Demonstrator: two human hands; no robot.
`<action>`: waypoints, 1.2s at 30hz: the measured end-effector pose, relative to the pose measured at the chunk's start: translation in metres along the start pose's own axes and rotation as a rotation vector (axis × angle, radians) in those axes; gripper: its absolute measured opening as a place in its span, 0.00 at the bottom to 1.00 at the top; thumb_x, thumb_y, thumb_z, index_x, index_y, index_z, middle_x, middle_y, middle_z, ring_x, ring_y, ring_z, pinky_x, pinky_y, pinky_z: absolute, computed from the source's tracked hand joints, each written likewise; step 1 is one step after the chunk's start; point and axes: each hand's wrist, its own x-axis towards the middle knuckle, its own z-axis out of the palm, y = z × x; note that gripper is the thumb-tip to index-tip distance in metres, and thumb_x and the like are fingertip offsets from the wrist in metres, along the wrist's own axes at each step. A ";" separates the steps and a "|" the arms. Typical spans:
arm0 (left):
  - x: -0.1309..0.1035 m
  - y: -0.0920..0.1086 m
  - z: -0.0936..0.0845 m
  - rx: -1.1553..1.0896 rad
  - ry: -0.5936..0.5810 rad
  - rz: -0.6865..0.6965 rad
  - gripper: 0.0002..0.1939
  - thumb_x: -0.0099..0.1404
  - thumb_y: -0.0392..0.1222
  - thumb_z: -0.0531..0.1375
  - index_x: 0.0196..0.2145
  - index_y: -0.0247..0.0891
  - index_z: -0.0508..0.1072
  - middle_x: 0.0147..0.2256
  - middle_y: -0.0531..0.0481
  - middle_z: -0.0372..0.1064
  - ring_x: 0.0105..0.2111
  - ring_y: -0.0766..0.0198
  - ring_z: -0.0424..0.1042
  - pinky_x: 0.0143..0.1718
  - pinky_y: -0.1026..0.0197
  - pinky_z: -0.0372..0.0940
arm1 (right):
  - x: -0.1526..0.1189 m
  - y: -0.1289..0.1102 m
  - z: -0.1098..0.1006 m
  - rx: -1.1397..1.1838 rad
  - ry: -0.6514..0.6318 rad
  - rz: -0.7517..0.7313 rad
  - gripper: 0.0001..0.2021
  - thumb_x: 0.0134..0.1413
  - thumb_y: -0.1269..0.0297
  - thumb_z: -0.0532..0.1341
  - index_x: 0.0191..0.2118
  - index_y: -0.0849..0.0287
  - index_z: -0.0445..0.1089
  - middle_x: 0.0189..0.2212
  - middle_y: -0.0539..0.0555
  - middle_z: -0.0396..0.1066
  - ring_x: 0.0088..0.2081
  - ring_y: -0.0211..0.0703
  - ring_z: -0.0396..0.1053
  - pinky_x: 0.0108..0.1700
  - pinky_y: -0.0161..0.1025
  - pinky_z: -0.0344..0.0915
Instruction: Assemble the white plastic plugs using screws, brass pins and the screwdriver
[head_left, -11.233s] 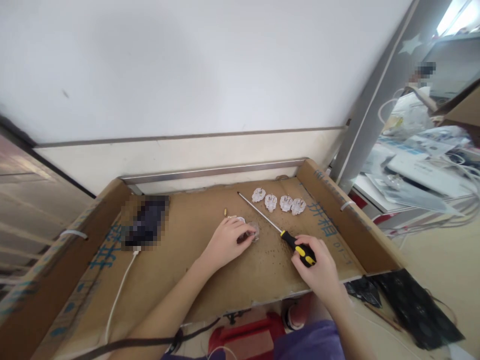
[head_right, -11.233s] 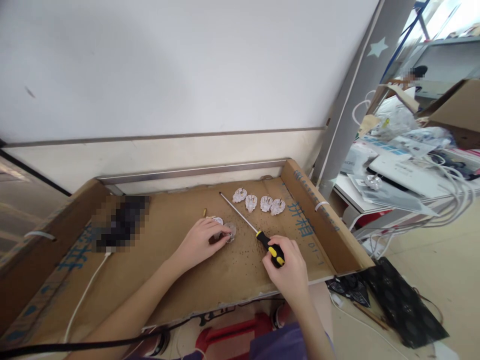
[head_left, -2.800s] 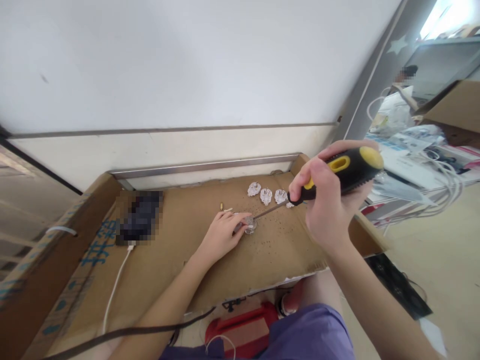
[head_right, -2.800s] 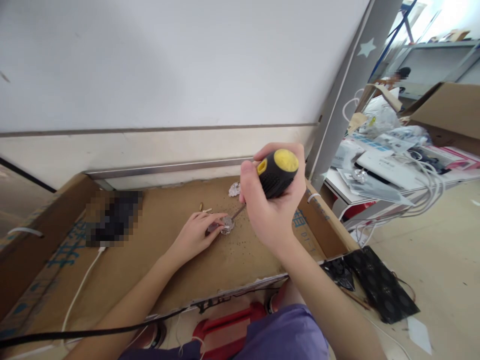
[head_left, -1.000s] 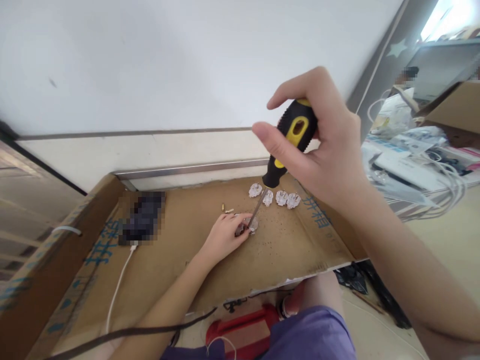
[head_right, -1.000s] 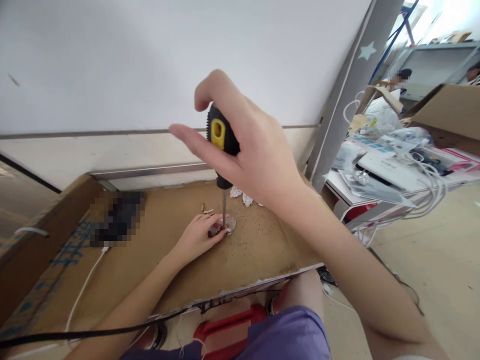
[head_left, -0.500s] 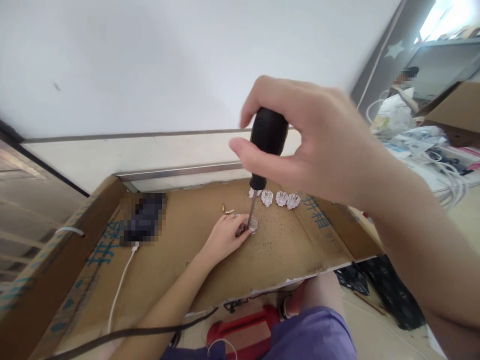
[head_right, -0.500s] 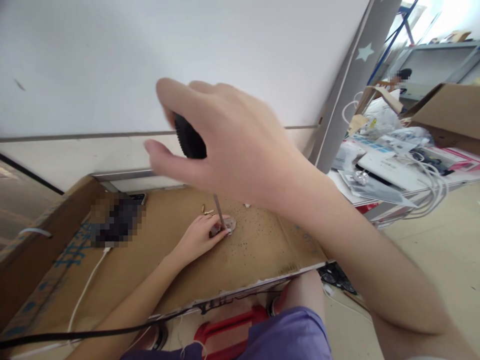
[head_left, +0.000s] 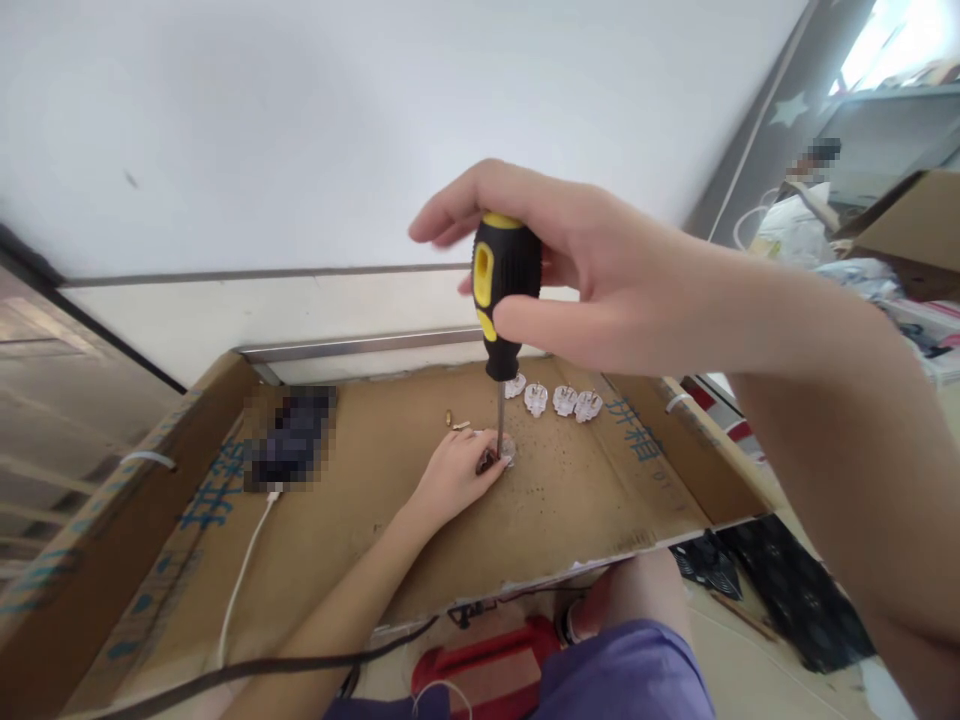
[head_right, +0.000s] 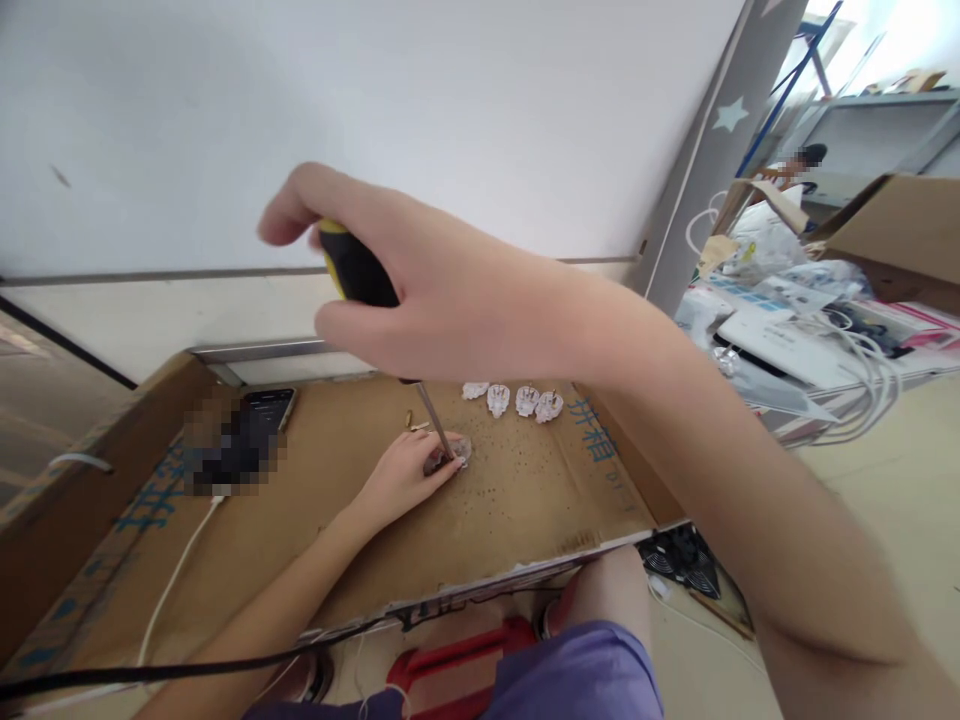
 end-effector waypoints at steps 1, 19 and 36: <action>0.000 0.000 0.000 0.001 0.003 -0.005 0.09 0.62 0.44 0.55 0.40 0.42 0.69 0.28 0.52 0.67 0.34 0.60 0.67 0.39 0.56 0.60 | 0.000 -0.001 0.000 0.064 -0.007 0.002 0.05 0.48 0.71 0.58 0.33 0.57 0.62 0.31 0.46 0.65 0.32 0.31 0.63 0.38 0.33 0.65; 0.003 0.006 0.001 0.041 0.022 -0.023 0.07 0.61 0.42 0.56 0.37 0.40 0.69 0.28 0.52 0.69 0.33 0.60 0.67 0.37 0.58 0.60 | 0.002 -0.005 0.004 -0.400 0.259 0.170 0.11 0.50 0.58 0.61 0.28 0.61 0.62 0.19 0.51 0.60 0.30 0.40 0.65 0.31 0.35 0.60; 0.003 0.005 0.006 0.119 0.037 -0.019 0.06 0.61 0.43 0.57 0.32 0.39 0.70 0.27 0.50 0.68 0.33 0.59 0.67 0.36 0.59 0.60 | 0.014 -0.003 0.015 -0.255 0.286 0.139 0.12 0.49 0.59 0.62 0.24 0.60 0.65 0.18 0.48 0.58 0.28 0.34 0.61 0.32 0.33 0.59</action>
